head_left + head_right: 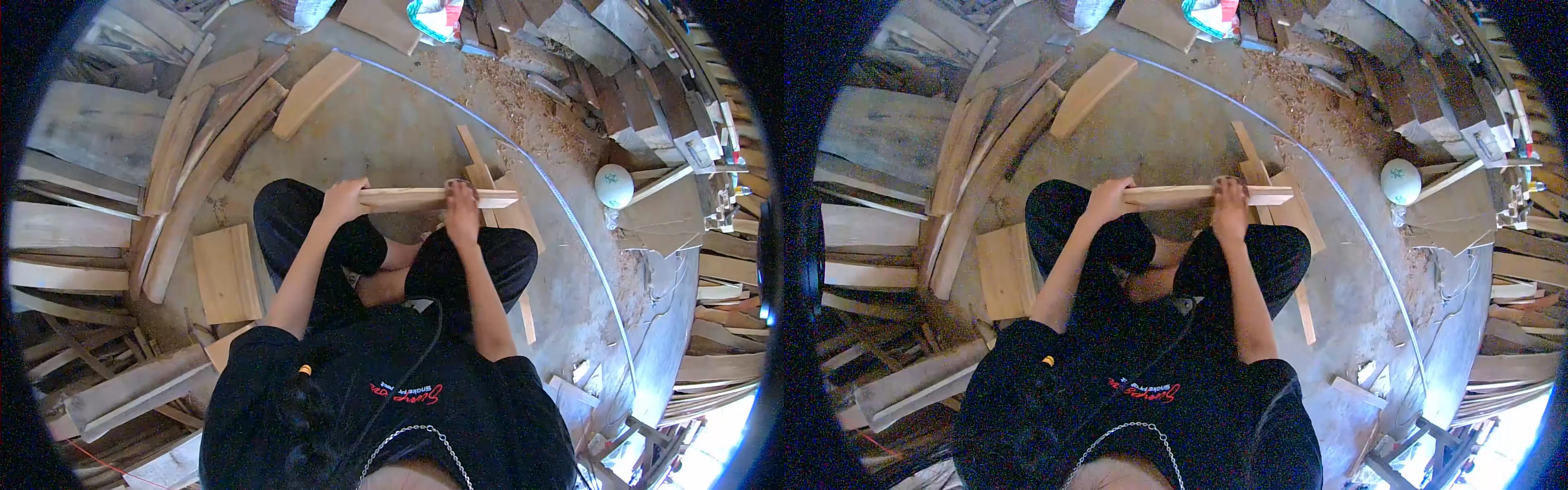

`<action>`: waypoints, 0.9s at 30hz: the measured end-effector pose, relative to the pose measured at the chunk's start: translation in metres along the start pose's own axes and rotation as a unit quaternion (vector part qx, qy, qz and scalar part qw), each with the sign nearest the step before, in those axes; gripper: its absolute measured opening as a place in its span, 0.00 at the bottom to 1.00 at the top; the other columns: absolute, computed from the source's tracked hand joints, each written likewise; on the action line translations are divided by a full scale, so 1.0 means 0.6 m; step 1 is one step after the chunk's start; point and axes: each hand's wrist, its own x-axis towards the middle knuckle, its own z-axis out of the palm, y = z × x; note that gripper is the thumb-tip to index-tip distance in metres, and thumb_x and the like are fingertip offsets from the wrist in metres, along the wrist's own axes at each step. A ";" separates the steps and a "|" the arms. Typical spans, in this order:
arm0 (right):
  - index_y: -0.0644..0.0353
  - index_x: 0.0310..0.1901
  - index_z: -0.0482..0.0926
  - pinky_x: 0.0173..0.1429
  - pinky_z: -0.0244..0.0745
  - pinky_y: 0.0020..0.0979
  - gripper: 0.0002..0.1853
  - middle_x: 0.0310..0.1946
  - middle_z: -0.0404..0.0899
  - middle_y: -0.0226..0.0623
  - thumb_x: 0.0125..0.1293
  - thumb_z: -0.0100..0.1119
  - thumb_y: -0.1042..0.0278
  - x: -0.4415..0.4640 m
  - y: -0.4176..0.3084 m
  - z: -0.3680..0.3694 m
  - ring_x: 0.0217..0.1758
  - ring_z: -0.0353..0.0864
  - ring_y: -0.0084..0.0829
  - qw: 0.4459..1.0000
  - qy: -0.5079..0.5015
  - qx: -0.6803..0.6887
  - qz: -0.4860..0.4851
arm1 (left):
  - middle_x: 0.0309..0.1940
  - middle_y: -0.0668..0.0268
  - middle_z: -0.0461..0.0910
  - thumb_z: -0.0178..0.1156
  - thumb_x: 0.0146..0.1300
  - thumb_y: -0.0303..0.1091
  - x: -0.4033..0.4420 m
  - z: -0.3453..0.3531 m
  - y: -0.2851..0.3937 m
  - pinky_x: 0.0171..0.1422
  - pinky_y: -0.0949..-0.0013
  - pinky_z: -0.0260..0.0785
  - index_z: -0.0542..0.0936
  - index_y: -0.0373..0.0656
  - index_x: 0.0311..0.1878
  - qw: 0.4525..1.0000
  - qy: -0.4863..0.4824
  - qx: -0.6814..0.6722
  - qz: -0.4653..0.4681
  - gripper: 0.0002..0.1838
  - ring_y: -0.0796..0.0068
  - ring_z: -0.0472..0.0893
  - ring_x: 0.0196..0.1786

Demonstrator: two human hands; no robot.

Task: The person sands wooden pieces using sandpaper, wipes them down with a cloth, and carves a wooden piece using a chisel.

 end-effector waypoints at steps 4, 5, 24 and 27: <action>0.60 0.64 0.60 0.69 0.51 0.48 0.25 0.65 0.60 0.43 0.67 0.39 0.63 -0.003 -0.032 0.023 0.67 0.59 0.43 0.959 -0.034 -0.262 -0.104 | 0.31 0.55 0.81 0.71 0.39 0.50 -0.007 -0.003 -0.015 0.42 0.59 0.72 0.79 0.44 0.34 0.990 0.027 -0.141 -0.013 0.23 0.55 0.81 0.37; 0.60 0.65 0.59 0.69 0.51 0.48 0.26 0.63 0.62 0.46 0.65 0.40 0.65 0.000 -0.074 0.023 0.65 0.60 0.46 0.981 -0.013 -0.126 -0.143 | 0.30 0.55 0.81 0.71 0.39 0.49 -0.013 0.001 -0.012 0.42 0.60 0.72 0.79 0.43 0.33 0.989 0.040 -0.142 -0.016 0.23 0.55 0.81 0.37; 0.61 0.66 0.59 0.73 0.43 0.41 0.24 0.68 0.55 0.47 0.72 0.34 0.60 -0.006 -0.264 -0.046 0.72 0.50 0.46 0.925 -0.146 0.214 -0.277 | 0.24 0.59 0.81 0.58 0.59 0.46 -0.173 -0.028 0.013 0.36 0.68 0.70 0.80 0.34 0.36 0.784 0.281 -0.492 -0.255 0.20 0.73 0.79 0.30; 0.63 0.65 0.60 0.73 0.40 0.43 0.24 0.67 0.56 0.49 0.72 0.32 0.59 0.007 -0.180 0.020 0.71 0.50 0.48 0.947 -0.133 0.247 -0.157 | 0.23 0.58 0.80 0.55 0.62 0.47 -0.185 -0.035 0.013 0.35 0.69 0.70 0.79 0.33 0.36 0.813 0.316 -0.419 -0.252 0.22 0.75 0.78 0.28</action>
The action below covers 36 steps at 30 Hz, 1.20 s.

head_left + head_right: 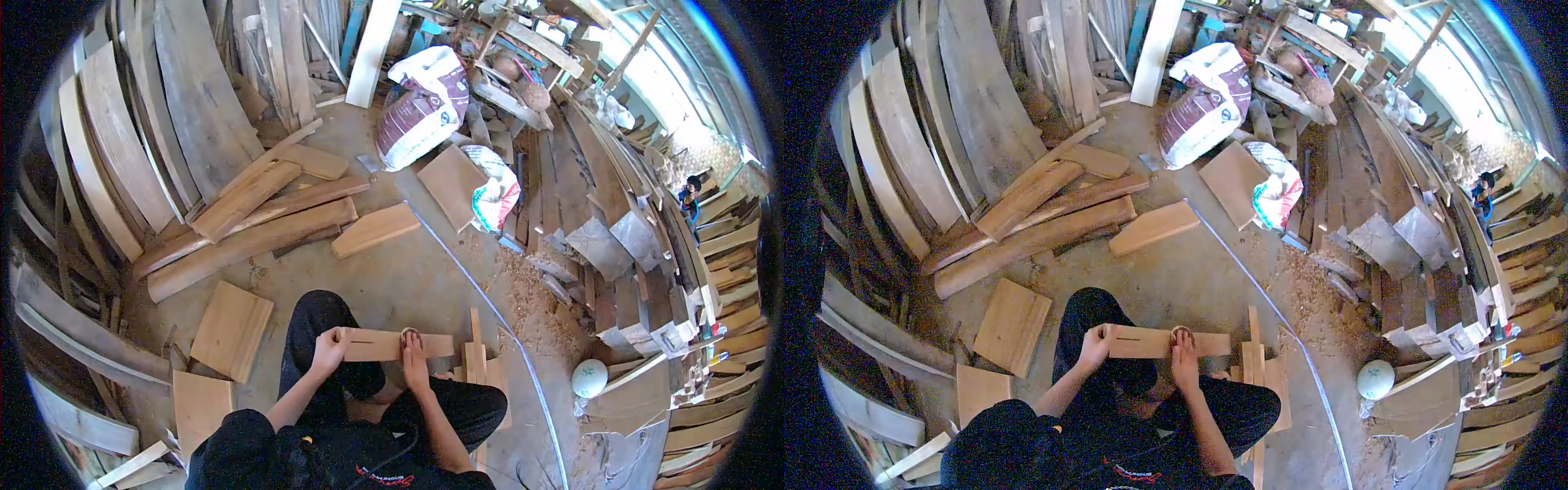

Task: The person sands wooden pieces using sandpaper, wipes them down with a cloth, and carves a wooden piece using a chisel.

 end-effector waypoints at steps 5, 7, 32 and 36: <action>0.63 0.67 0.54 0.74 0.35 0.45 0.28 0.69 0.49 0.48 0.67 0.41 0.62 0.001 -0.133 0.034 0.74 0.43 0.46 0.985 -0.059 0.013 -0.160 | 0.21 0.54 0.78 0.46 0.68 0.45 -0.005 0.026 -0.023 0.33 0.66 0.68 0.77 0.32 0.32 0.993 0.070 -0.087 0.039 0.23 0.72 0.78 0.25; 0.62 0.68 0.54 0.74 0.34 0.43 0.28 0.70 0.49 0.48 0.67 0.41 0.63 -0.005 -0.207 0.034 0.74 0.43 0.45 0.981 -0.088 -0.010 -0.171 | 0.21 0.51 0.77 0.44 0.69 0.43 -0.005 0.022 -0.011 0.32 0.64 0.68 0.76 0.32 0.30 0.996 0.059 -0.061 0.023 0.23 0.68 0.79 0.26; 0.60 0.45 0.79 0.56 0.70 0.33 0.12 0.52 0.76 0.43 0.65 0.52 0.65 0.008 -0.037 -0.002 0.56 0.76 0.39 0.990 0.092 0.055 0.091 | 0.21 0.44 0.72 0.41 0.70 0.41 -0.022 0.020 0.001 0.30 0.57 0.64 0.72 0.30 0.27 0.995 0.068 0.016 0.069 0.23 0.47 0.76 0.26; 0.58 0.41 0.80 0.55 0.71 0.32 0.10 0.48 0.78 0.43 0.59 0.60 0.67 0.001 -0.172 0.024 0.53 0.77 0.40 0.994 0.069 0.080 -0.016 | 0.21 0.44 0.73 0.41 0.69 0.41 -0.021 0.020 -0.009 0.30 0.57 0.64 0.73 0.31 0.27 0.996 0.056 0.017 0.071 0.23 0.47 0.76 0.26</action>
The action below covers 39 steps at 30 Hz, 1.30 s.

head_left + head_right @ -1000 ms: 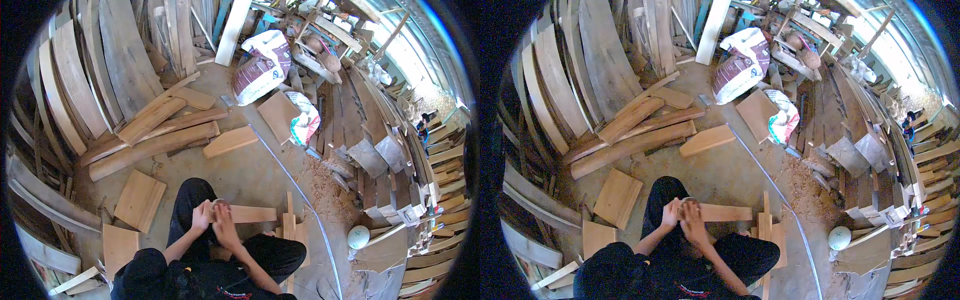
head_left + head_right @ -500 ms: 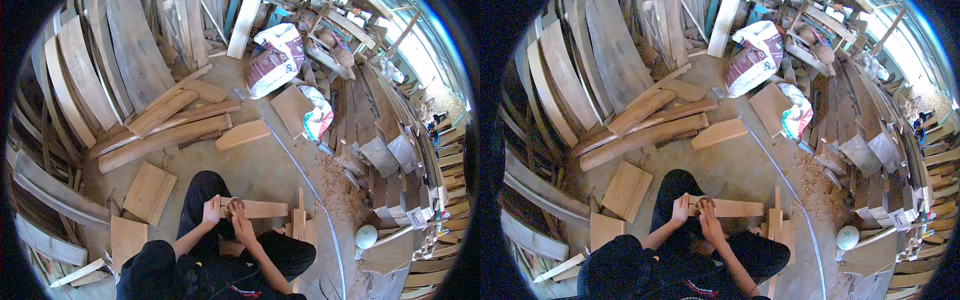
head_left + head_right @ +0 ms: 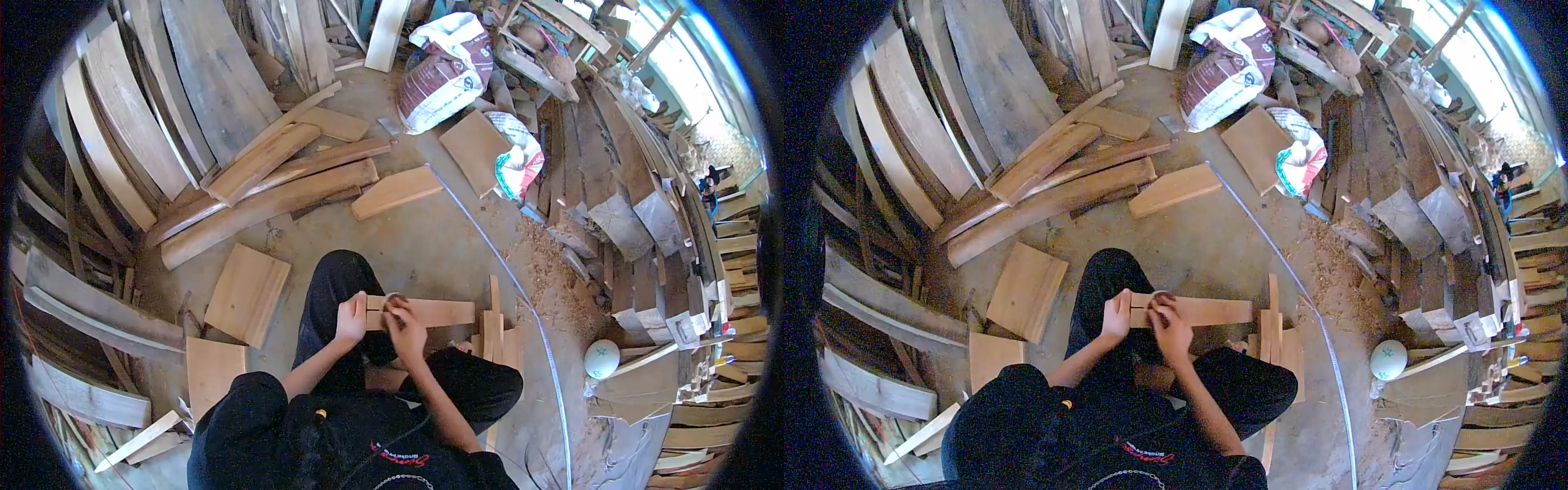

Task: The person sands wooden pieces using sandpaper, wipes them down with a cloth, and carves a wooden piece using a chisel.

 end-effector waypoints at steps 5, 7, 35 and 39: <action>0.58 0.48 0.73 0.65 0.58 0.43 0.12 0.58 0.67 0.49 0.65 0.50 0.68 0.004 -0.002 0.011 0.62 0.65 0.48 0.991 -0.056 -0.033 -0.116 | 0.23 0.43 0.73 0.41 0.69 0.41 0.000 -0.005 0.003 0.32 0.58 0.66 0.74 0.31 0.29 0.999 -0.020 -0.003 -0.024 0.22 0.46 0.77 0.28; 0.59 0.51 0.70 0.67 0.52 0.46 0.12 0.62 0.61 0.51 0.67 0.45 0.69 0.010 0.039 0.024 0.65 0.60 0.51 0.994 -0.035 0.011 -0.101 | 0.23 0.43 0.74 0.40 0.70 0.41 0.000 -0.003 0.001 0.32 0.58 0.66 0.74 0.32 0.30 1.000 -0.004 -0.013 0.001 0.23 0.46 0.77 0.29; 0.50 0.68 0.54 0.72 0.35 0.52 0.27 0.71 0.44 0.46 0.68 0.38 0.59 0.016 0.007 0.024 0.74 0.41 0.47 0.969 -0.168 -0.155 -0.091 | 0.26 0.50 0.77 0.36 0.70 0.40 0.006 0.001 -0.017 0.38 0.62 0.68 0.76 0.33 0.34 0.999 -0.042 -0.003 -0.024 0.22 0.56 0.79 0.31; 0.48 0.69 0.53 0.71 0.36 0.54 0.27 0.71 0.43 0.46 0.68 0.39 0.59 0.021 0.095 0.011 0.74 0.43 0.46 0.982 -0.107 -0.149 -0.037 | 0.24 0.51 0.77 0.37 0.70 0.39 0.009 0.007 -0.017 0.37 0.63 0.68 0.76 0.33 0.33 1.000 -0.013 -0.002 0.010 0.22 0.61 0.78 0.29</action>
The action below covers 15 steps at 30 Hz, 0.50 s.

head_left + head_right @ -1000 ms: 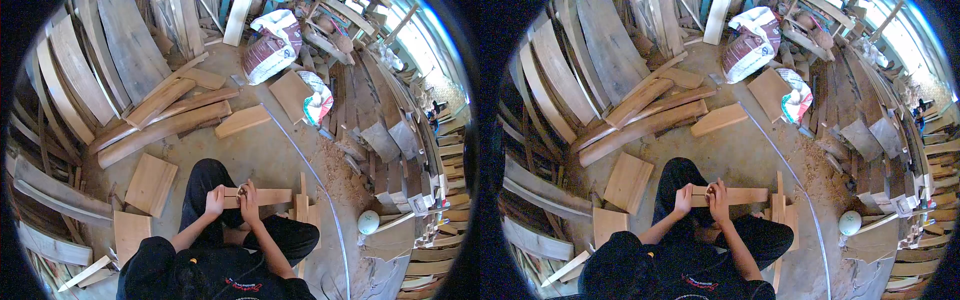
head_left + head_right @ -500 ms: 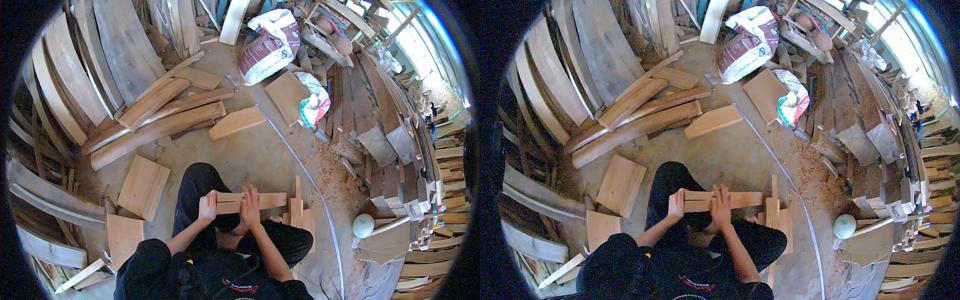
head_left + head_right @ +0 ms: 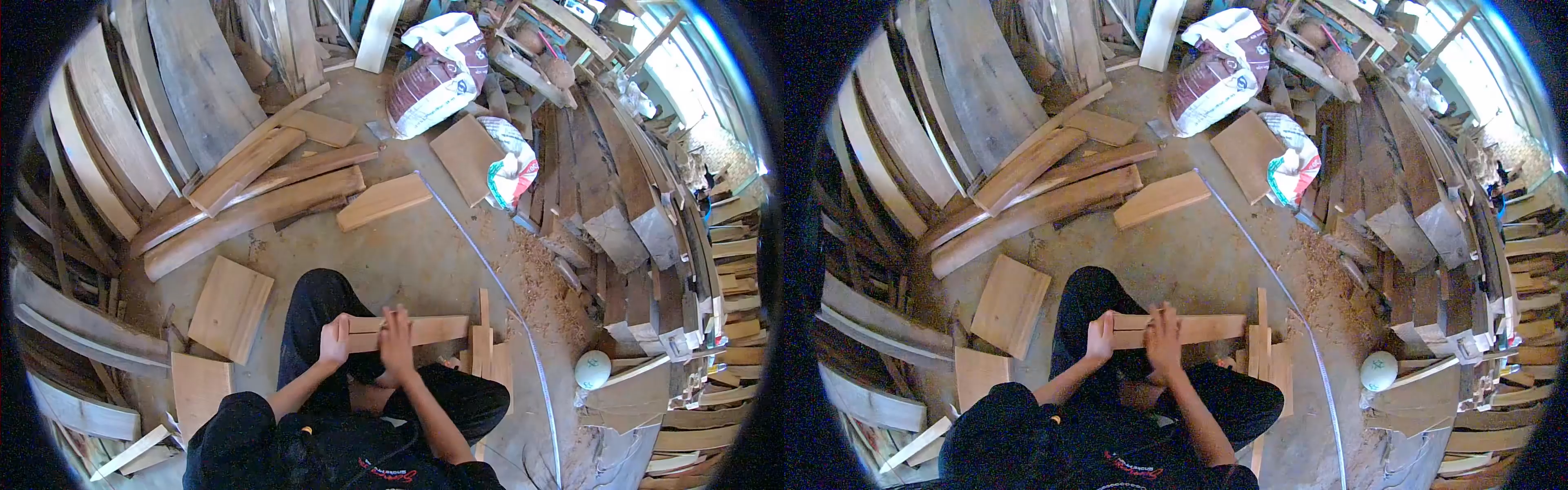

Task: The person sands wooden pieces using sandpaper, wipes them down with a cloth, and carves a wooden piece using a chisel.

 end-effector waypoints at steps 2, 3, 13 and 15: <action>0.48 0.69 0.52 0.71 0.36 0.56 0.27 0.71 0.43 0.46 0.69 0.37 0.58 -0.006 0.081 -0.002 0.74 0.43 0.47 0.995 0.016 0.015 0.097 | 0.25 0.48 0.76 0.36 0.70 0.39 0.001 0.000 0.009 0.36 0.61 0.68 0.76 0.33 0.32 1.000 0.001 0.015 -0.004 0.22 0.52 0.78 0.30; 0.48 0.69 0.52 0.70 0.36 0.57 0.27 0.71 0.43 0.47 0.70 0.36 0.57 -0.009 0.103 -0.004 0.74 0.44 0.47 0.989 0.025 0.022 0.145 | 0.25 0.46 0.75 0.36 0.70 0.39 0.000 0.000 0.012 0.36 0.59 0.68 0.75 0.34 0.31 1.000 0.002 0.022 -0.006 0.22 0.48 0.78 0.31; 0.52 0.70 0.50 0.70 0.36 0.56 0.27 0.72 0.40 0.48 0.71 0.35 0.58 -0.012 -0.051 0.008 0.74 0.37 0.51 0.999 -0.015 -0.007 0.040 | 0.23 0.48 0.75 0.36 0.71 0.39 -0.003 0.000 0.004 0.35 0.60 0.68 0.75 0.34 0.31 1.000 0.003 0.014 0.001 0.22 0.49 0.78 0.29; 0.51 0.70 0.51 0.71 0.34 0.54 0.27 0.71 0.41 0.47 0.71 0.34 0.59 -0.009 -0.017 0.006 0.74 0.37 0.50 0.995 -0.003 0.021 0.094 | 0.23 0.48 0.75 0.36 0.70 0.39 -0.001 0.002 0.004 0.35 0.60 0.68 0.76 0.34 0.32 1.000 0.009 0.019 0.012 0.22 0.49 0.78 0.29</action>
